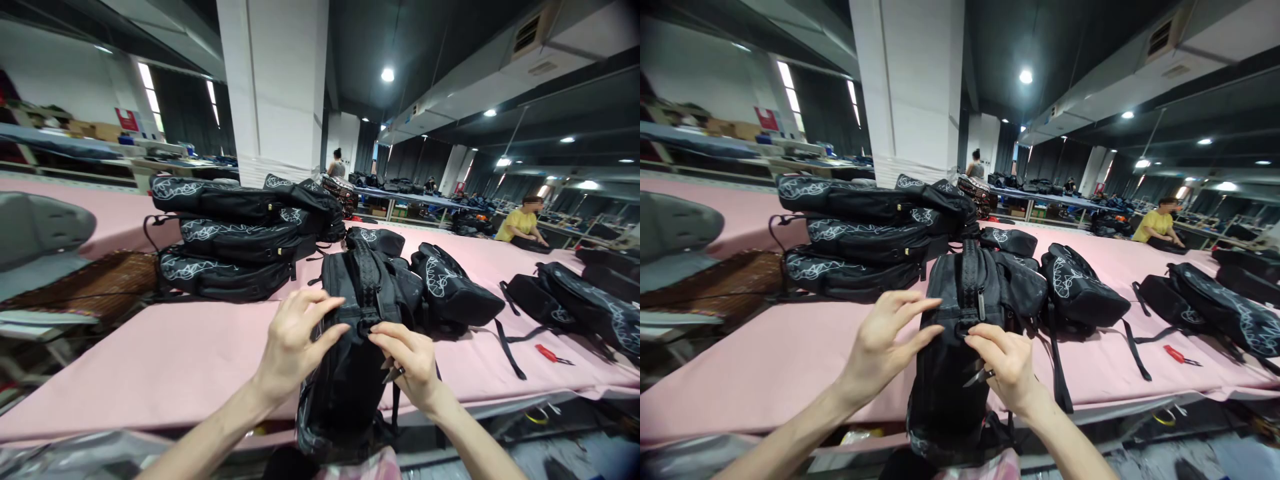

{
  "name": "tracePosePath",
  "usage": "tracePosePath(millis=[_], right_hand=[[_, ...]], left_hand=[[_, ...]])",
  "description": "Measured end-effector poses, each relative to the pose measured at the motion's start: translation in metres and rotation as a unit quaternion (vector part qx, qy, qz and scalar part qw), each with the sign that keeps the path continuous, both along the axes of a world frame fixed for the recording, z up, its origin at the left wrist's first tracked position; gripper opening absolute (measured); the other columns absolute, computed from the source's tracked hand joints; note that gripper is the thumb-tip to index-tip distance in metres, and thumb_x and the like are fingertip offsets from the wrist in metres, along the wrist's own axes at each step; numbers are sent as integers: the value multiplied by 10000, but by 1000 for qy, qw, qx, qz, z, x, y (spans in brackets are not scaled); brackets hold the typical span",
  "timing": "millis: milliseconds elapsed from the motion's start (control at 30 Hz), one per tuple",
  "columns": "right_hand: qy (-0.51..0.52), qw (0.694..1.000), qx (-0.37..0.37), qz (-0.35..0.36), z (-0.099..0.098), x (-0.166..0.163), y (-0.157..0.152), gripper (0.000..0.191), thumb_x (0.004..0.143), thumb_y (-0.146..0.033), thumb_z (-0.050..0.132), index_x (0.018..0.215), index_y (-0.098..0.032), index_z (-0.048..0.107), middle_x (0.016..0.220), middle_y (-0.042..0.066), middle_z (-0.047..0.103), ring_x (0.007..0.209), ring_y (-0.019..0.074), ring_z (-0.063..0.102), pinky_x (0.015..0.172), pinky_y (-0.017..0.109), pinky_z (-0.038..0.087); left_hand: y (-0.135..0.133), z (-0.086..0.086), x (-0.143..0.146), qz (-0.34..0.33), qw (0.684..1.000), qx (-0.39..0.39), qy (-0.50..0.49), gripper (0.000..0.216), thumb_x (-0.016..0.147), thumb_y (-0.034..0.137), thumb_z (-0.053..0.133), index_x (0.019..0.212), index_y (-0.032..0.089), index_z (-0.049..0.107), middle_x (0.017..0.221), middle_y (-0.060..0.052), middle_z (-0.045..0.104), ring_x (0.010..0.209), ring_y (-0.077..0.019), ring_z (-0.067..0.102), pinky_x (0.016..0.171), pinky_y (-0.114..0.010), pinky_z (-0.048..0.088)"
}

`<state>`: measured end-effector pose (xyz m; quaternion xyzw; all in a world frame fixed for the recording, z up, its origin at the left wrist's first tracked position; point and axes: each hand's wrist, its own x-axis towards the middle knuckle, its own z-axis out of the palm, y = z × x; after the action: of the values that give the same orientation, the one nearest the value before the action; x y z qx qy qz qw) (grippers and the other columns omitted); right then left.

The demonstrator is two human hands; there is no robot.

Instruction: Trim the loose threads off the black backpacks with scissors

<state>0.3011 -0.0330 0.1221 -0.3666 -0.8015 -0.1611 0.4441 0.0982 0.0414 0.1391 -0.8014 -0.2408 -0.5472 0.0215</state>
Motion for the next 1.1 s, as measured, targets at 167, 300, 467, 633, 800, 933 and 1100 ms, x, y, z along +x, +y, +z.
tracePosePath(millis=[167, 300, 467, 633, 800, 933, 1100], right_hand=[[134, 987, -75, -40, 23, 0, 3, 150, 855, -151, 510, 959, -210, 602, 888, 39, 636, 782, 145, 620, 671, 251, 503], [65, 969, -130, -201, 55, -1, 13, 183, 736, -327, 693, 822, -191, 606, 800, 26, 596, 689, 167, 592, 614, 274, 453], [-13, 954, -193, -228, 74, 4, 16, 35, 793, -188, 578, 762, -203, 581, 748, -6, 587, 666, 146, 567, 587, 244, 385], [50, 972, -155, -168, 55, 5, 4, 120, 767, -96, 471, 787, -192, 539, 773, 4, 572, 674, 133, 555, 605, 225, 385], [61, 956, -80, -275, 47, 25, 21, 110, 767, -100, 502, 767, -190, 565, 785, 15, 583, 699, 139, 563, 608, 221, 366], [43, 917, -103, -383, 72, 49, 53, 87, 819, -254, 565, 764, -198, 604, 819, 25, 622, 726, 151, 575, 578, 229, 328], [29, 907, -158, -390, 94, 55, 57, 178, 795, -353, 601, 698, -206, 624, 768, 14, 643, 696, 148, 579, 542, 231, 285]], left_hand=[[8, 22, 18, -90, 992, -71, 45, 63, 780, 223, 604, 754, 180, 642, 843, -34, 623, 813, -156, 563, 726, -285, 459], [7, 18, 19, -111, 984, -138, -9, 145, 812, 207, 530, 697, 179, 615, 778, -17, 647, 757, -139, 585, 705, -258, 452], [9, 50, 12, -126, 926, -356, 6, 274, 808, 344, 498, 950, 160, 643, 806, -37, 697, 669, -158, 607, 618, -260, 458], [2, 88, 31, -269, 805, -529, -5, 342, 696, 392, 640, 918, 132, 643, 804, -48, 671, 773, -175, 596, 671, -254, 449], [-19, 72, 62, -352, 674, -611, -221, 317, 628, 360, 715, 804, 127, 591, 686, 0, 587, 669, -112, 559, 693, -237, 449], [-40, 60, 64, -348, 734, -573, -112, 364, 723, 487, 608, 825, 142, 552, 600, 19, 541, 555, -91, 493, 518, -192, 373], [7, 80, 28, -276, 803, -521, 83, 508, 692, 648, 525, 733, 145, 587, 380, 70, 351, 351, -83, 339, 403, -208, 260]])
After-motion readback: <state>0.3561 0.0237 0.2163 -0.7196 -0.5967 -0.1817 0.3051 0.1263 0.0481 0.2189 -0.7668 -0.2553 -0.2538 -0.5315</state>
